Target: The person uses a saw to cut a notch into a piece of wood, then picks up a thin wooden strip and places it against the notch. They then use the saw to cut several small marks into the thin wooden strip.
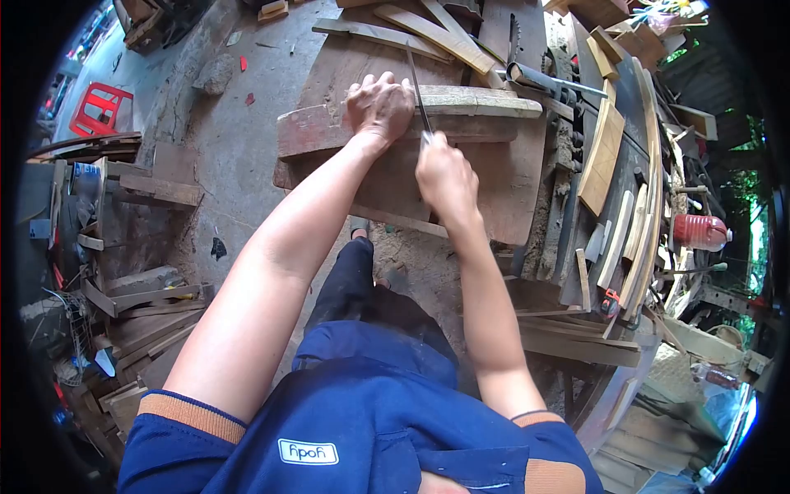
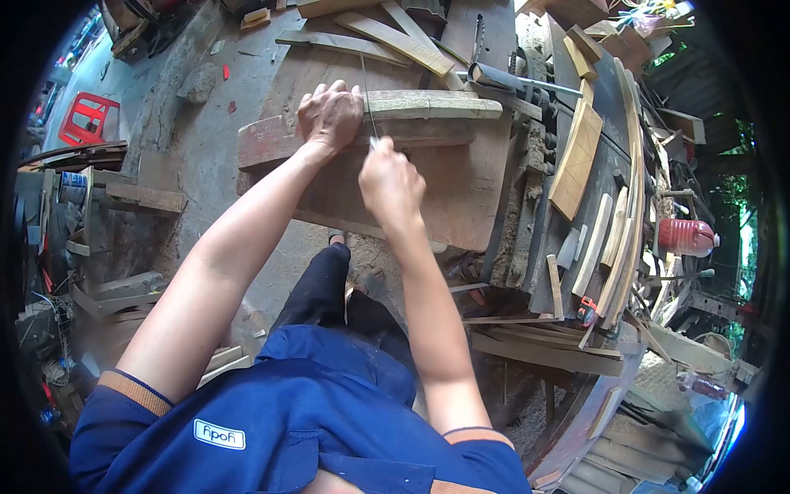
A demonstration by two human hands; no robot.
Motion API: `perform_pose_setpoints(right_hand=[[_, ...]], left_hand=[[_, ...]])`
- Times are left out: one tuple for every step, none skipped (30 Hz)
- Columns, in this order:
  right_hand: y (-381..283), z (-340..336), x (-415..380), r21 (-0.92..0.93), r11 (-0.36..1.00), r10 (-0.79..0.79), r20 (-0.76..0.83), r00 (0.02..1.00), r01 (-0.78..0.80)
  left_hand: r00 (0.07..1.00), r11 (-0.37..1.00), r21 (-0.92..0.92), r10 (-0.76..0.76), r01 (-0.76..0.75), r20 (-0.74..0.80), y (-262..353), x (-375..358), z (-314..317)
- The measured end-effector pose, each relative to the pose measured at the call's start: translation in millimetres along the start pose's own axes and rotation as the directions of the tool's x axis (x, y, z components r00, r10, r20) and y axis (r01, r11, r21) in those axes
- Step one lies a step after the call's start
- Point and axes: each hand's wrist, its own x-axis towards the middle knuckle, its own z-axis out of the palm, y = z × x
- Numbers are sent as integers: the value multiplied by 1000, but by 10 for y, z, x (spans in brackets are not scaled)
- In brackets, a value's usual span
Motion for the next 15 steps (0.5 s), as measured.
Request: perform_pose_setpoints(right_hand=[[-49,33,161,-5,1000,4,-17,1000,-4],[-83,79,277,-11,1000,3,-42,999,-4],[-119,94,319,-16,1000,5,-62,998,-6],[-106,100,278,-14,1000,7,-63,998,-8],[-69,106,168,-19,1000,10,-45,999,-11],[-60,76,63,-24,1000,5,-35,999,-6],[-62,-8,-108,-23,999,29,2,1000,-29],[-34,-42,-260,-28,999,44,37,998,-43],[-25,-67,-312,-31,998,55,67,996,-53],[-25,-59,-250,-27,998,54,60,997,-53],[-18,-40,-121,-10,1000,28,34,999,-28],[-14,-38,25,6,1000,2,4,1000,-2],[-69,-29,172,-24,999,23,9,1000,-23],[-101,26,287,-28,999,23,-21,1000,-23],[-140,53,322,-29,999,24,-41,999,-25]], left_hand=[[999,999,8,-34,34,17,16,3,-7],[997,997,15,-71,70,34,27,10,-13],[997,997,15,-71,71,33,21,4,-17],[998,998,11,-56,55,34,13,5,-19],[999,999,5,-41,40,34,8,0,-20],[1000,1000,12,-23,23,8,0,-3,12],[1000,1000,-6,5,-5,-24,-32,0,78],[1000,1000,-17,-12,12,-4,-26,-1,75],[1000,999,-26,-27,27,10,-24,11,72],[1000,999,-24,-22,22,4,-28,-5,60],[999,999,-18,-26,26,-20,-19,-11,44],[998,999,-15,-29,29,-48,-6,1,38],[998,1000,-17,-21,20,-60,2,26,45],[998,999,-15,-38,38,-42,8,43,60],[998,998,-9,-59,59,-14,11,24,39]])
